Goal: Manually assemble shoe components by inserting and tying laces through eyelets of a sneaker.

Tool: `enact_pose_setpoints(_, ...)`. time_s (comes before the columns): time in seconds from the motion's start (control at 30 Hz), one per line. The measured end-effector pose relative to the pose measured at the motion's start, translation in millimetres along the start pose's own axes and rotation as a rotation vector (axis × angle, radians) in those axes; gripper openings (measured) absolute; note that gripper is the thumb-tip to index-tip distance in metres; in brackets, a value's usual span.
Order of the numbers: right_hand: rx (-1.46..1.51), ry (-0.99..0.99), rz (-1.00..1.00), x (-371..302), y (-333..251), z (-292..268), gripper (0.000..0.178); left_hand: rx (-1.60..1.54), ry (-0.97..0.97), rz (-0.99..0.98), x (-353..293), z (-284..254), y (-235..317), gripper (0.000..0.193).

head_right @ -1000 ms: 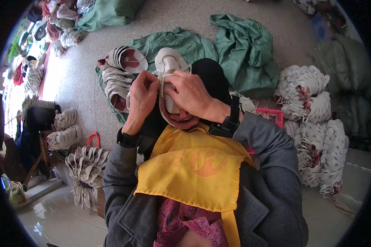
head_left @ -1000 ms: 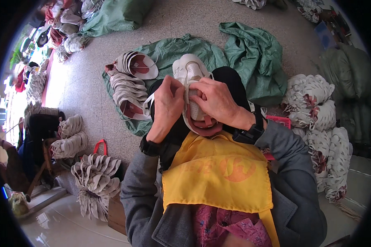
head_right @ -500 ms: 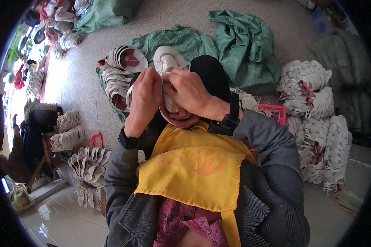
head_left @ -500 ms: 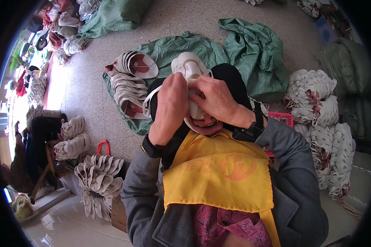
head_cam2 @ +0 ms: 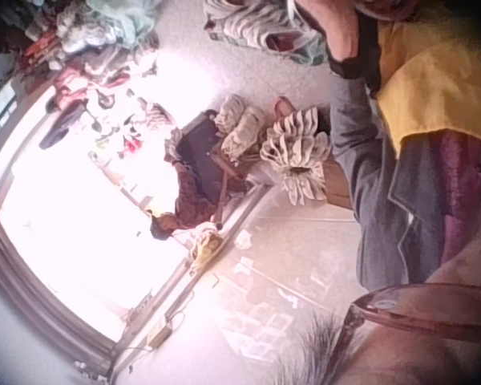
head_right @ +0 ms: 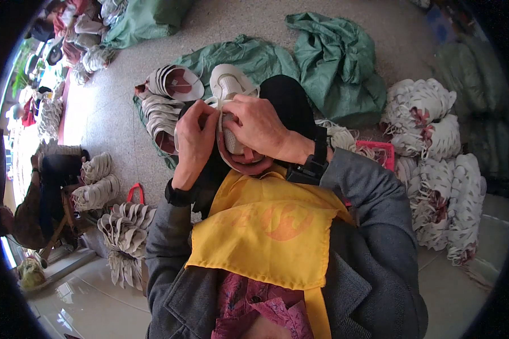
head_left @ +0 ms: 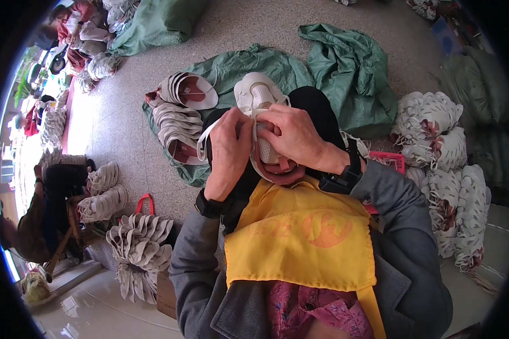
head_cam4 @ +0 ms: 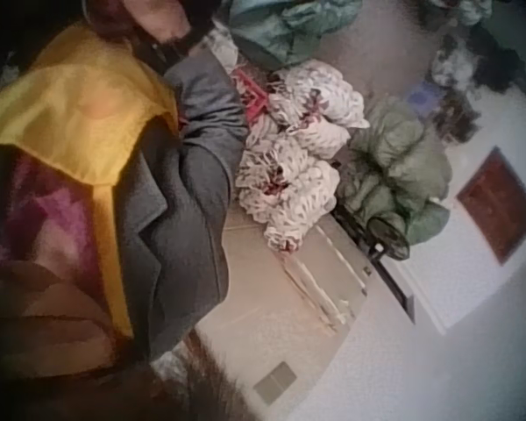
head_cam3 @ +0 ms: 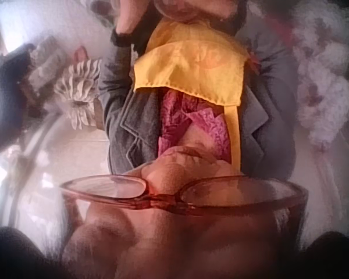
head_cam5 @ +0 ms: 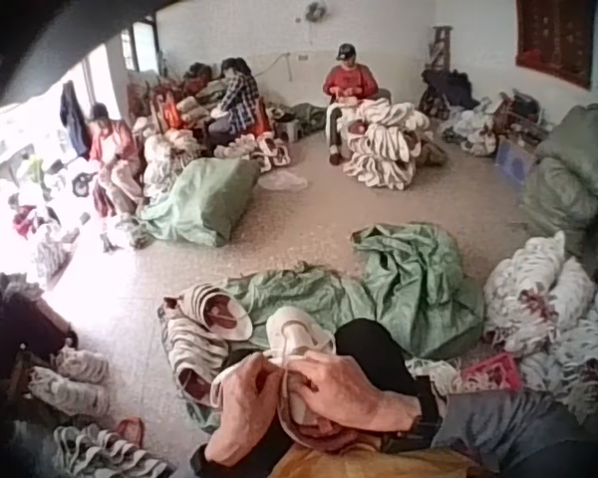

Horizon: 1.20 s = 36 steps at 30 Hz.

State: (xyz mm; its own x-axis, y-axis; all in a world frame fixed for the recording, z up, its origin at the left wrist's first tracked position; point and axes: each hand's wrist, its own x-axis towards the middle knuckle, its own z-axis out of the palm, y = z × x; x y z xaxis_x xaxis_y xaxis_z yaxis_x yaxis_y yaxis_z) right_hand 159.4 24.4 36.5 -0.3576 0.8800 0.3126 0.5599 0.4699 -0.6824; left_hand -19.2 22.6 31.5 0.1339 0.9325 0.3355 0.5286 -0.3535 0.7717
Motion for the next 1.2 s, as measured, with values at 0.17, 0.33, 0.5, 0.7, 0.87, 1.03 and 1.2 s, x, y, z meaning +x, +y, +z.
enact_pose_setpoints(0.17, 0.066, 0.064, -0.042, 0, 6, 2, 0.013, -0.016, -0.06, 0.011, -4, -3, 10, 0.013)
enact_pose_setpoints(0.33, 0.057, 0.069, -0.035, 0, 6, 1, 0.01, 0.141, 0.001, 0.085, -5, 13, 12, 0.015)
enact_pose_setpoints(0.5, 0.033, 0.059, -0.042, 0, 3, 3, 0.011, 0.095, 0.007, 0.086, -10, 13, 5, 0.015)
enact_pose_setpoints(0.7, -0.085, 0.072, -0.069, 4, 9, 12, 0.007, 0.082, -0.005, 0.081, -10, 13, 4, 0.015)
enact_pose_setpoints(0.87, -0.046, 0.056, -0.087, 5, 1, -7, 0.007, 0.073, 0.017, 0.026, -10, 17, 12, 0.015)
enact_pose_setpoints(1.03, 0.381, -0.162, 0.18, -8, -55, -114, 0.012, 0.081, 0.067, 0.025, -15, 16, 7, 0.015)
enact_pose_setpoints(1.2, 0.525, -0.174, 0.25, -10, -41, -119, 0.012, 0.01, 0.025, 0.105, -5, 12, 12, 0.011)
